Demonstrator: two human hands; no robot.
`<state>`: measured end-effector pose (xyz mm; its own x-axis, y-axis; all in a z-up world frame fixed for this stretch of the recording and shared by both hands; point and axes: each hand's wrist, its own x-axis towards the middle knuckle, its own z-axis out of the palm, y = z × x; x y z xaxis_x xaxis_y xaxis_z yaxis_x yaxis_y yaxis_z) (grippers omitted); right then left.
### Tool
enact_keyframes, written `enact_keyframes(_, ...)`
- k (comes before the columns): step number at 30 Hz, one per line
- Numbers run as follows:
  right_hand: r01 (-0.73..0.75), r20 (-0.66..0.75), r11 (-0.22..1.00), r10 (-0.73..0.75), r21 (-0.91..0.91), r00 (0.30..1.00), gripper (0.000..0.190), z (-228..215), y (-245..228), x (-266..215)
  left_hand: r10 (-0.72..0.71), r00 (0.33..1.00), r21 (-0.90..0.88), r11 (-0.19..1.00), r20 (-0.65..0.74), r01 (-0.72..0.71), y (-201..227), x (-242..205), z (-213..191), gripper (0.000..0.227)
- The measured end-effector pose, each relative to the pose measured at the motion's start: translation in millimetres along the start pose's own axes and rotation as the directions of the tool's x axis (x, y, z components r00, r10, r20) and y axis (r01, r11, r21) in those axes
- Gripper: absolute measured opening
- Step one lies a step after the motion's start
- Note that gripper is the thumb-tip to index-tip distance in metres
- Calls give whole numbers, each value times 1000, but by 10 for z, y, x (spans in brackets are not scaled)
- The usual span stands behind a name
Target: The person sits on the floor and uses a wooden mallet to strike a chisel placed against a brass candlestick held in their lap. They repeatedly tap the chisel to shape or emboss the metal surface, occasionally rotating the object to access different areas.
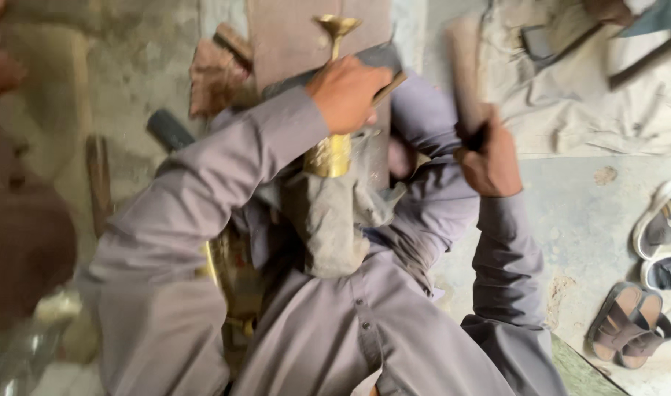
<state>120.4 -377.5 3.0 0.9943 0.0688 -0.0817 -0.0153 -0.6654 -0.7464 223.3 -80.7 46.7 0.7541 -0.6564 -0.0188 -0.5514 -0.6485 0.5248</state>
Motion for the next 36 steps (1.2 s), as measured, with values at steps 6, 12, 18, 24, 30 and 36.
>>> enact_keyframes(6, -29, -126, 999, 34, 43, 991, 64, 57, -38, 45, -78, 992, -51, 995, 97, 83, 109, -96, -174, 39)
enact_keyframes(12, 50, -136, 999, -48, 11, 990, 53, 9, -117, -29, -163, 968, 74, 986, 188, 152, 279, -76, -321, 40)
enact_keyframes(18, 17, -76, 989, -28, -144, 997, 48, 5, -151, -73, -178, 964, 45, 984, 200, 172, 289, -96, -349, 41)
enact_keyframes(24, 12, -58, 984, -23, -177, 998, 55, 13, -193, -186, -163, 964, 50, 986, 208, 156, 286, -113, -351, 38)
enact_keyframes(30, 32, -289, 995, -4, 92, 957, 64, 35, -366, -333, -123, 971, 37, 992, 207, 118, 335, -126, -386, 38)
enact_keyframes(36, 28, -290, 996, -51, -84, 956, 56, 82, -269, -548, -128, 975, -47, 989, 183, 139, 374, -228, -430, 37)
